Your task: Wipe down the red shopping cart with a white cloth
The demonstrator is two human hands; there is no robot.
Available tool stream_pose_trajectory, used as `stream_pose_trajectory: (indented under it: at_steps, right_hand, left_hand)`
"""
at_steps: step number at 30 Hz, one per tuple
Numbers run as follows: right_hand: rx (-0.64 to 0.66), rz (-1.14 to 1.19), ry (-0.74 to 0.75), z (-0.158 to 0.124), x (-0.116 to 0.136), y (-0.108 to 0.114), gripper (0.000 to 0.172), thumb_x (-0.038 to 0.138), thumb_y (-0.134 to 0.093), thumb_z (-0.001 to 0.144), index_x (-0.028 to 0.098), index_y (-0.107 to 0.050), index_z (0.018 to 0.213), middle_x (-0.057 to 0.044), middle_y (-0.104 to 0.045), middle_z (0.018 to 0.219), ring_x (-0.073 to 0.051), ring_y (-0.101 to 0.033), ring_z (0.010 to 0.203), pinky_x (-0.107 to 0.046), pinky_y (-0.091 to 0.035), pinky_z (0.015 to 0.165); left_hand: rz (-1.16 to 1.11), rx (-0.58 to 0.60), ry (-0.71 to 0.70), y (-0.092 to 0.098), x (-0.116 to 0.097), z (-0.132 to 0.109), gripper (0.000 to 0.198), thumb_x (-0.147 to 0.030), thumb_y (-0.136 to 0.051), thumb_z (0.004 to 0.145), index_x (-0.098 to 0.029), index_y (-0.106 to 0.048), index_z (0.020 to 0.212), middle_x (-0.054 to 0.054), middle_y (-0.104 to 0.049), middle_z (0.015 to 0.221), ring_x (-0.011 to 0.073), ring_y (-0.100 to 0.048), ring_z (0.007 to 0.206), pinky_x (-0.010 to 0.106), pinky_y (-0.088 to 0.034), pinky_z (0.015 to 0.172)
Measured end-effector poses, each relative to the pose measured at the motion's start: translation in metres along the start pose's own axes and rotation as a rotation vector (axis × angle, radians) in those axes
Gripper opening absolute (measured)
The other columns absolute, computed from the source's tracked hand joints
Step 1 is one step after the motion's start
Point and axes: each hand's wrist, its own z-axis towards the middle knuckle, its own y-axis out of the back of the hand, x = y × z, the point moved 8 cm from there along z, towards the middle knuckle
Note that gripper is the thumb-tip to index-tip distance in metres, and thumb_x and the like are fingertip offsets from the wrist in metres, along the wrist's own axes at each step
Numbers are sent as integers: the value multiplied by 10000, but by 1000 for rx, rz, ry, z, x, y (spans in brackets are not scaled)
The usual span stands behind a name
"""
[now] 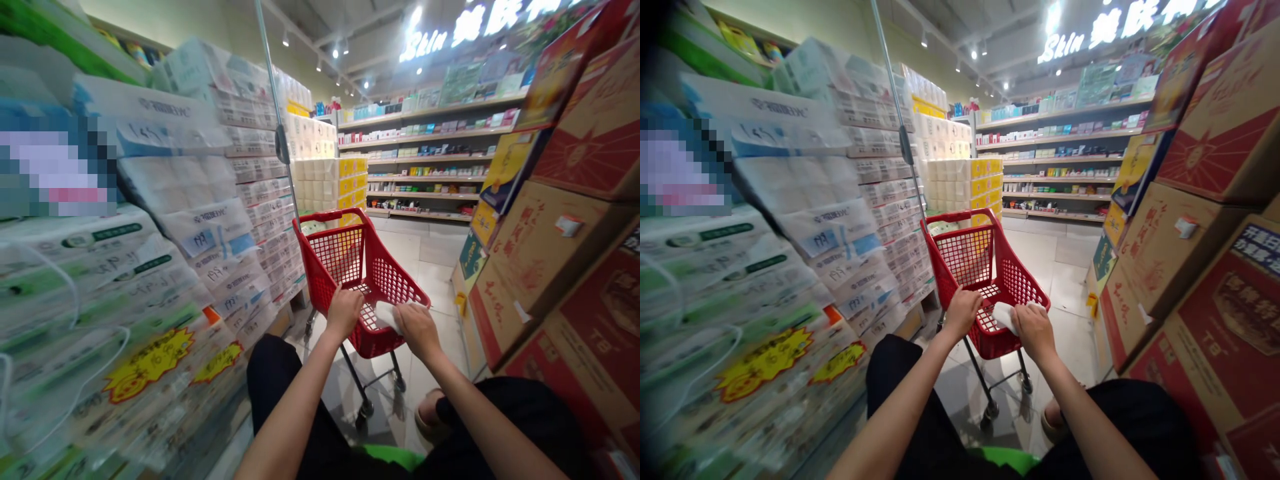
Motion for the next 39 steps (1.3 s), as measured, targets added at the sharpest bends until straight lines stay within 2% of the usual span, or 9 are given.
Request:
stream_pose_trajectory:
  at_steps: [3, 6, 10, 18, 25, 28, 32, 36, 39]
  right_hand:
    - [13, -27, 17, 3, 12, 2, 326, 332, -321, 994, 209, -571, 823, -41, -601, 748, -196, -491, 786, -342, -285, 778]
    - [12, -24, 2, 1, 22, 3, 318, 328, -328, 992, 210, -561, 809, -36, -593, 738, -192, -483, 771, -341, -283, 775]
    - [7, 20, 37, -3, 19, 3, 328, 327, -321, 993, 208, -532, 771, -32, -584, 728, -185, -491, 779, -335, -299, 821]
    - [-41, 44, 43, -3, -22, 8, 301, 331, -304, 987, 211, -558, 881, -76, -626, 883, -228, -521, 967, -382, -299, 949]
    - [-3, 53, 81, -2, 61, 5, 248, 313, -357, 975, 223, -584, 930, -60, -611, 870, -208, -485, 868, -377, -294, 892]
    - [40, 75, 118, 1, 72, 0, 248, 323, -366, 979, 226, -591, 939, -49, -613, 889, -200, -486, 893, -364, -288, 896]
    - [97, 87, 211, 3, 44, -2, 264, 356, -371, 983, 233, -604, 978, -36, -611, 854, -187, -492, 862, -343, -297, 865]
    - [80, 87, 195, 2, -4, 4, 277, 363, -368, 981, 248, -620, 970, -44, -618, 879, -199, -505, 903, -352, -308, 881]
    - [63, 87, 155, 0, -16, 6, 290, 366, -357, 981, 255, -624, 983, -50, -621, 904, -209, -508, 936, -367, -310, 906]
  left_hand:
    - [-10, 8, -78, -2, -34, -21, 292, -419, -408, 961, -245, -614, 850, -8, -645, 840, 183, -549, 904, 527, -135, 1155]
    - [-12, 23, -125, -3, -47, -37, 353, -586, -561, 836, -239, -627, 847, 16, -643, 864, 225, -539, 936, 589, -77, 1149]
    - [-7, 75, -161, -3, -35, -43, 278, -515, -634, 815, -240, -636, 850, 12, -628, 840, 217, -538, 929, 587, -68, 1155]
    - [-36, 120, -177, -6, -23, -38, 228, -460, -647, 818, -236, -605, 800, 9, -617, 850, 220, -526, 945, 583, -51, 1156]
    - [-20, 104, -92, -18, -23, -27, 235, -297, -609, 798, -219, -574, 1016, 33, -631, 870, 261, -541, 932, 585, -53, 1155]
    - [-33, 99, -98, -15, -19, -25, 352, -263, -607, 779, -219, -541, 1121, 34, -638, 973, 245, -554, 945, 555, -48, 1168]
    - [-75, 89, -114, -9, -12, -24, 396, -418, -666, 773, -226, -549, 1100, 25, -646, 992, 226, -565, 939, 544, -60, 1170]
    - [-78, 107, -118, -9, -7, -23, 322, -482, -687, 766, -235, -580, 943, -3, -654, 886, 209, -566, 932, 532, -78, 1165]
    - [-75, 123, -132, -10, -8, -22, 288, -477, -684, 768, -232, -582, 879, -4, -657, 851, 214, -565, 922, 543, -84, 1153]
